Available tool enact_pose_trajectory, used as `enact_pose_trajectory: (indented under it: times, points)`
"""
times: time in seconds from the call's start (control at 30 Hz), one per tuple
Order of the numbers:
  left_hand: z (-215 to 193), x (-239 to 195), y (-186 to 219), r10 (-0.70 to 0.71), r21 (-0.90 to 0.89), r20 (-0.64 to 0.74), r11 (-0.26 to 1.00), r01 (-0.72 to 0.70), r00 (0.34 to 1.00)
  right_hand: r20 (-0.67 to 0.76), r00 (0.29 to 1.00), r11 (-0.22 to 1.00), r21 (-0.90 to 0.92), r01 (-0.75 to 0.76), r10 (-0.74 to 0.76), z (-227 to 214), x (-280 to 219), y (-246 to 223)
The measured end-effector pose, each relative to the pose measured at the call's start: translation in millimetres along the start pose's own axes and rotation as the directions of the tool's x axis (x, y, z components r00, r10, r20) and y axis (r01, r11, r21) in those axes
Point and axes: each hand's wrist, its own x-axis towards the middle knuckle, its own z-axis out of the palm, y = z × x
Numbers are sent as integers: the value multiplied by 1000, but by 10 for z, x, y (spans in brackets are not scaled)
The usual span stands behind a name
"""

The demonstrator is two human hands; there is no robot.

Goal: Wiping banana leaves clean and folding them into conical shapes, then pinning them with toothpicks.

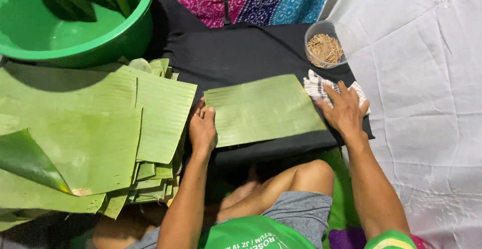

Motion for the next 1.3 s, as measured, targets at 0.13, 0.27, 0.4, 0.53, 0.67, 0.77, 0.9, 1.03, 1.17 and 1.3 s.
enact_pose_trajectory:
  times: [0.13, 0.27, 0.4, 0.53, 0.67, 0.77, 0.9, 1.03, 1.17, 1.3]
  points:
    - [29, -56, 20, -3, -60, -4, 998, 3, 1000, -397, 887, 968, -174, 179, -236, -13, -12, 127]
    - [67, 2, 74, -117, -117, 68, 985, 124, 991, -596, 776, 967, -5, 256, -208, -570, -65, -44]
    - [38, 13, 203, -260, -198, 160, 937, 289, 952, -528, 845, 931, 258, 258, -88, -1249, -242, -696]
    - [3, 191, -234, -208, -298, 158, 922, 248, 965, -222, 970, 889, 458, 17, 96, -833, -263, -1570]
    - [56, 110, -47, -210, -269, 165, 931, 249, 964, -130, 969, 850, 467, 245, -208, -41, -216, -2312]
    - [36, 179, -186, -207, -247, 160, 938, 242, 965, 145, 937, 930, 241, 277, -317, 33, -320, -2705]
    - [-19, 285, -367, -197, -190, 181, 954, 231, 964, 408, 864, 955, 154, 252, -294, 34, -293, -2778]
    - [-27, 312, -413, -204, -243, 181, 939, 245, 962, 386, 889, 965, 11, 262, -246, 180, -117, -2470]
    - [-33, 288, -397, -176, -192, 153, 960, 204, 972, 365, 929, 992, -83, 93, -57, 199, 92, -2075]
    - [-24, 265, -359, -172, -182, 145, 963, 197, 974, 337, 936, 988, -148, -51, 99, 208, 266, -1548]
